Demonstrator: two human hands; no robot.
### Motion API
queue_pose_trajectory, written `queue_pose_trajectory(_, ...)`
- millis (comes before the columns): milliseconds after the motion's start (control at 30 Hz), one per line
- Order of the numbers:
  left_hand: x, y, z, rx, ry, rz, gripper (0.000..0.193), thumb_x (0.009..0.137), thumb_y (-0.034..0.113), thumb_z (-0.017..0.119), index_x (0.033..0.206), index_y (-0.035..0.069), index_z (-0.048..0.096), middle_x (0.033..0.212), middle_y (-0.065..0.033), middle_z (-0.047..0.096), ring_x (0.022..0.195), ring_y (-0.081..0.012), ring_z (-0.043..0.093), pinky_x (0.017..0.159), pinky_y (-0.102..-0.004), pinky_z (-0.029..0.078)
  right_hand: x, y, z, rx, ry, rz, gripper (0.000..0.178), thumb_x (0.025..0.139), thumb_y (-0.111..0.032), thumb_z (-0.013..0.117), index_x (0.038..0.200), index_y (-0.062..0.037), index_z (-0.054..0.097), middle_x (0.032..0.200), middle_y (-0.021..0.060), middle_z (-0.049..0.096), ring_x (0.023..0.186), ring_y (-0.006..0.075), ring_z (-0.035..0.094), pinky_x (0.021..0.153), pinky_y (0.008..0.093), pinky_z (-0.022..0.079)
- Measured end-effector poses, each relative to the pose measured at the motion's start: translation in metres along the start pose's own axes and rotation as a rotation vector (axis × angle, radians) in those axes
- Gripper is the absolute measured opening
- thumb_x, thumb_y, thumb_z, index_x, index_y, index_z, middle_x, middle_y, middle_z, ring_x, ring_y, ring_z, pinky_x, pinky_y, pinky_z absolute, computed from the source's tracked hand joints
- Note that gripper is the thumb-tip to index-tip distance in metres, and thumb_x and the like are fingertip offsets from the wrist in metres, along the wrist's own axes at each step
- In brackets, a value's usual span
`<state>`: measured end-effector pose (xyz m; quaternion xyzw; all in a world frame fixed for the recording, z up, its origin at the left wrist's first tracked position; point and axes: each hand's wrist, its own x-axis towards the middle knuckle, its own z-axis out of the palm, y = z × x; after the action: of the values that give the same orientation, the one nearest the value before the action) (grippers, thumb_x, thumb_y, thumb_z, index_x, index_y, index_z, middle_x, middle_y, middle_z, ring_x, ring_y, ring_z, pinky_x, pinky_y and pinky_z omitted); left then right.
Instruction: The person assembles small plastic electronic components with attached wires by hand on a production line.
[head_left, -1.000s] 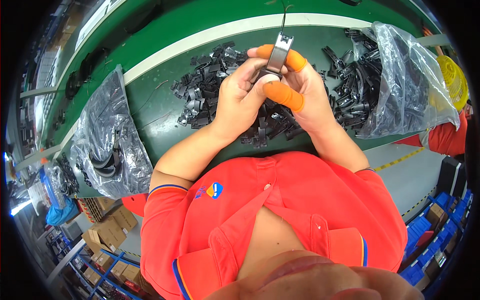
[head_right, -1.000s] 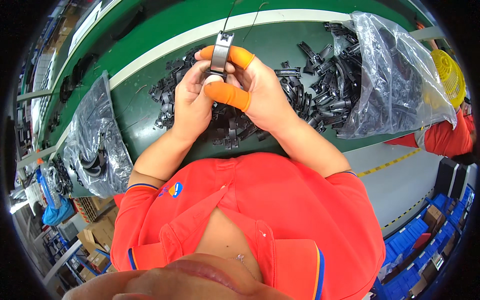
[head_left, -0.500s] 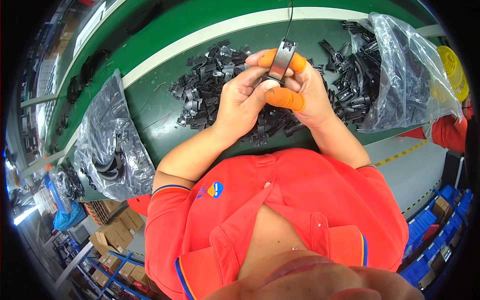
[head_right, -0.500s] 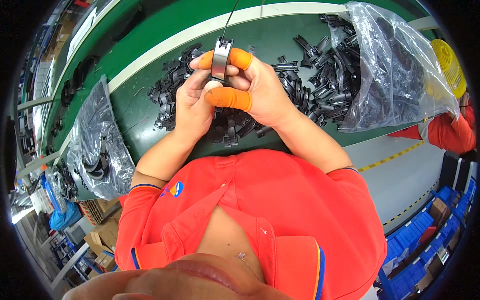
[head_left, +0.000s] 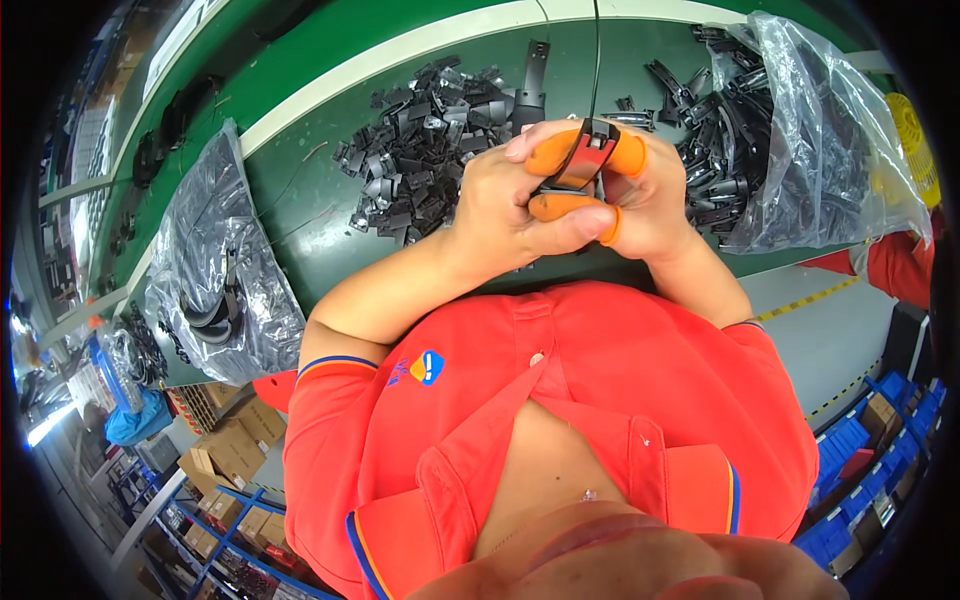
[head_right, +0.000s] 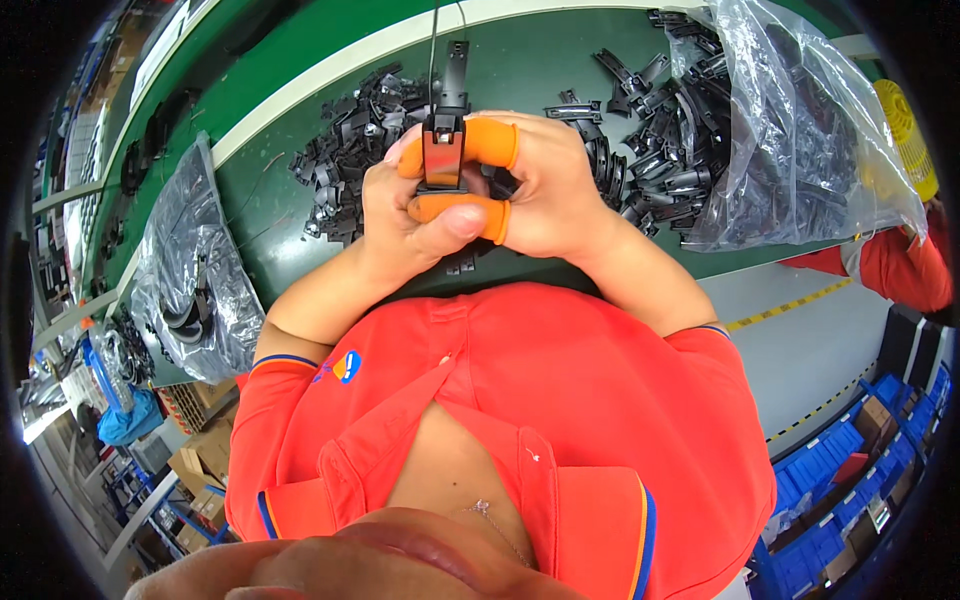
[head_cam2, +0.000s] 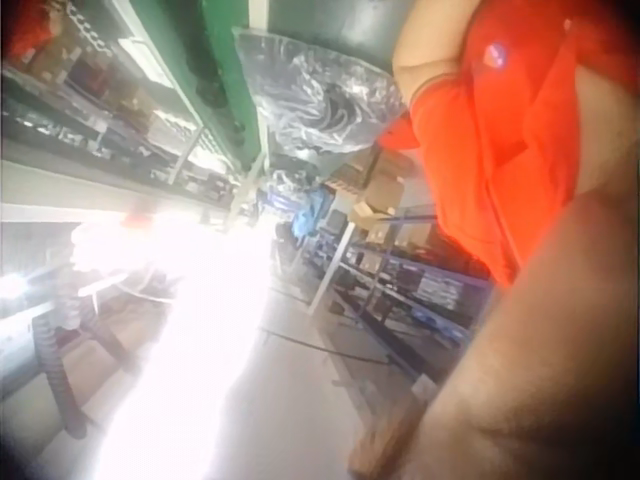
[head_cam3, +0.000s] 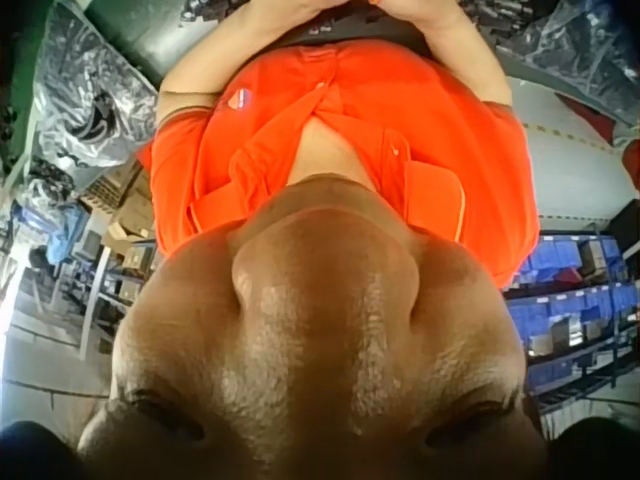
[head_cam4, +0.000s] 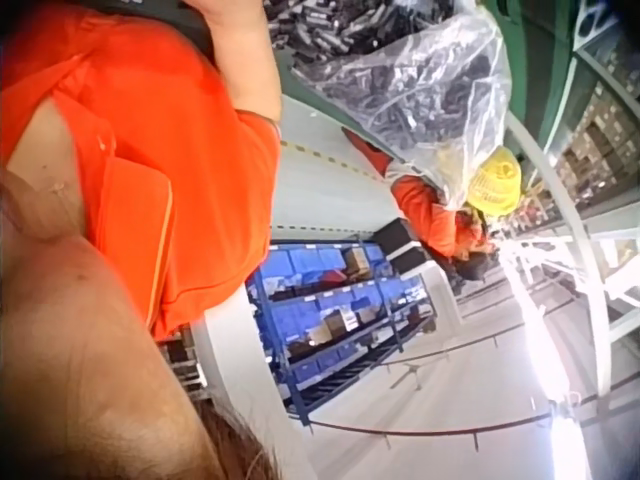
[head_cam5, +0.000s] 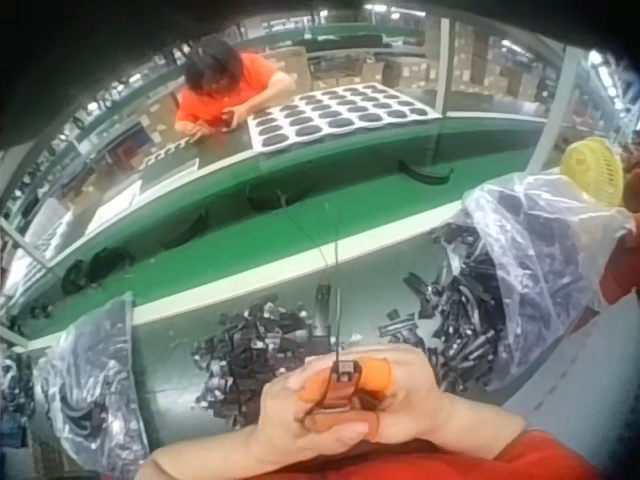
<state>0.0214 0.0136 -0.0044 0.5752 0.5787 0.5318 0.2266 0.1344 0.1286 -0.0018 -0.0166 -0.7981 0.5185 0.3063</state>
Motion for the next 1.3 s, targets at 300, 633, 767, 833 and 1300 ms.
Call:
queue_pose_trajectory(300, 0.013, 0.016, -0.005, -0.164, -0.151, -0.104, 0.039, 0.071, 0.014, 0.074, 0.102, 0.0, 0.057, 0.097, -0.0061, 0.059, 0.09, -0.0128, 0.056, 0.079, -0.0262, 0.046, 0.01, -0.001, -0.006, -0.145, -0.065, -0.226, 0.03, 0.071, -0.016, 0.067, 0.093, 0.0034, 0.061, 0.095, 0.0118, 0.064, 0.09, 0.0251, 0.06, 0.088, 0.0386, 0.045)
queue_pose_trajectory(633, 0.054, 0.003, -0.042, 0.173, -0.451, 0.064, 0.036, 0.068, 0.026, 0.073, 0.089, 0.001, 0.056, 0.086, -0.0091, 0.055, 0.088, -0.0246, 0.054, 0.08, -0.0334, 0.042, 0.015, 0.015, 0.0, 0.047, 0.129, 0.069, 0.037, 0.074, -0.016, 0.069, 0.108, -0.0057, 0.058, 0.11, 0.0084, 0.057, 0.1, 0.0156, 0.054, 0.082, 0.0254, 0.044)
queue_pose_trajectory(767, 0.092, -0.044, -0.09, 0.788, -0.331, 0.144, 0.027, 0.077, 0.025, 0.063, 0.083, 0.001, 0.056, 0.075, -0.0151, 0.058, 0.083, -0.0318, 0.056, 0.079, -0.0436, 0.038, 0.027, 0.04, -0.05, -0.064, 0.272, 0.447, 0.048, 0.081, -0.018, 0.062, 0.124, -0.0042, 0.046, 0.115, 0.009, 0.055, 0.096, 0.0197, 0.056, 0.081, 0.0283, 0.043)
queue_pose_trajectory(833, 0.115, -0.086, -0.123, 1.053, -0.371, 0.088, 0.026, 0.077, 0.027, 0.062, 0.084, 0.002, 0.058, 0.079, -0.0139, 0.059, 0.088, -0.0295, 0.056, 0.084, -0.0443, 0.038, 0.027, 0.048, -0.074, -0.803, 0.117, 0.457, 0.045, 0.079, -0.018, 0.063, 0.12, -0.0046, 0.05, 0.108, 0.011, 0.058, 0.087, 0.0239, 0.06, 0.075, 0.0301, 0.047)
queue_pose_trajectory(1300, 0.249, -0.21, -0.113, 1.144, -0.14, -0.126, 0.036, 0.087, 0.026, 0.047, 0.119, 0.008, 0.046, 0.099, -0.0151, 0.061, 0.089, -0.0327, 0.059, 0.077, -0.0424, 0.047, 0.02, 0.037, -0.074, -0.685, 0.253, 0.284, 0.023, 0.072, -0.003, 0.067, 0.095, -0.0055, 0.063, 0.076, 0.0055, 0.046, 0.059, 0.0148, 0.038, 0.055, 0.0253, 0.035)
